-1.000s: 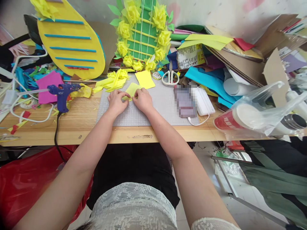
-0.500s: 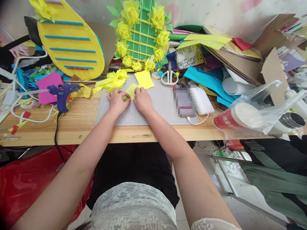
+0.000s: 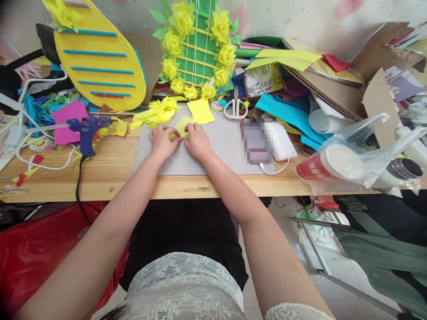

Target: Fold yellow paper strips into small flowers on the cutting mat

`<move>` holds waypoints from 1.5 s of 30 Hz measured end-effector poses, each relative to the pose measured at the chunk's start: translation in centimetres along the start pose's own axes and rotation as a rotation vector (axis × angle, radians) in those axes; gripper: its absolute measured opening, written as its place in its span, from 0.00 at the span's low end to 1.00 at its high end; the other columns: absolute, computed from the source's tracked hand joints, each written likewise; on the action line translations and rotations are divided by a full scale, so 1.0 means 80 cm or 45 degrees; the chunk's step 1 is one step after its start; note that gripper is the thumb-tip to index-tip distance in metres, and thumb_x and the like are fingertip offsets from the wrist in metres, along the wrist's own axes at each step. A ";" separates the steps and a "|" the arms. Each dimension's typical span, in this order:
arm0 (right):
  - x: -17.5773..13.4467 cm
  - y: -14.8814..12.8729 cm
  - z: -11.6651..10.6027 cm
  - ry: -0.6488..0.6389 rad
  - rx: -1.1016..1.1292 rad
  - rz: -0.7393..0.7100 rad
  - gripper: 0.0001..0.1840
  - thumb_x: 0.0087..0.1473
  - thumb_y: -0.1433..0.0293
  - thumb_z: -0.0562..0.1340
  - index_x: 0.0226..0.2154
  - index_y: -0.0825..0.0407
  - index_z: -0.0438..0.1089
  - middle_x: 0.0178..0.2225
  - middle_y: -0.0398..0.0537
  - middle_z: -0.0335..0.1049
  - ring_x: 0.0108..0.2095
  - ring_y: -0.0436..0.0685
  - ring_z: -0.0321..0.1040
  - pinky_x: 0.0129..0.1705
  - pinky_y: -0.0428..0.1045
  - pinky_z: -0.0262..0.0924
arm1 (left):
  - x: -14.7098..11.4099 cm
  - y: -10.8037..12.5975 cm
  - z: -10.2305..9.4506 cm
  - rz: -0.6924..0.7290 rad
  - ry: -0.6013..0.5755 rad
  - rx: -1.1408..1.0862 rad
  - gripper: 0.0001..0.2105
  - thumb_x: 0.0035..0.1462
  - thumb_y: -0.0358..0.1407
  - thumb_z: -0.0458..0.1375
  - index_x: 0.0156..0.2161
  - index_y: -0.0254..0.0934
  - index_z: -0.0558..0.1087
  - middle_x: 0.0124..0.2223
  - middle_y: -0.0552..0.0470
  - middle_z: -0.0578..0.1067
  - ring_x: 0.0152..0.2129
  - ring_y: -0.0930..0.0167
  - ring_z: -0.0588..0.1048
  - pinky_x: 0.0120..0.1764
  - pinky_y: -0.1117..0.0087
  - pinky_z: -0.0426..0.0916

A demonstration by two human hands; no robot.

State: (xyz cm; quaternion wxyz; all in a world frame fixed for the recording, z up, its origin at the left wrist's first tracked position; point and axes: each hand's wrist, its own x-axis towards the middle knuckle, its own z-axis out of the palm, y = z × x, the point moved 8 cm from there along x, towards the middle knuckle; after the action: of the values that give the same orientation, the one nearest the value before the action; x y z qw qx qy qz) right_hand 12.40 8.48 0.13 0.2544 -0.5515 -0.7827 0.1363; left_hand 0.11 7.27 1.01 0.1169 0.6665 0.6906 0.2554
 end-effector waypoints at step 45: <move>0.022 0.031 -0.036 0.154 0.386 -0.045 0.25 0.46 0.74 0.56 0.50 0.48 0.60 0.51 0.52 0.62 0.47 0.56 0.64 0.48 0.54 0.63 | -0.006 0.035 -0.007 0.568 -0.073 -0.053 0.06 0.56 0.33 0.56 0.34 0.42 0.76 0.44 0.49 0.73 0.47 0.64 0.67 0.53 0.61 0.61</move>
State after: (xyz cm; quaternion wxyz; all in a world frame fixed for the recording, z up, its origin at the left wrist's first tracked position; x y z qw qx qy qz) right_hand 15.52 10.82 1.75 0.3837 -0.4999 -0.7461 0.2150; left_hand 2.27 6.63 2.80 0.0907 0.8072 0.5170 0.2701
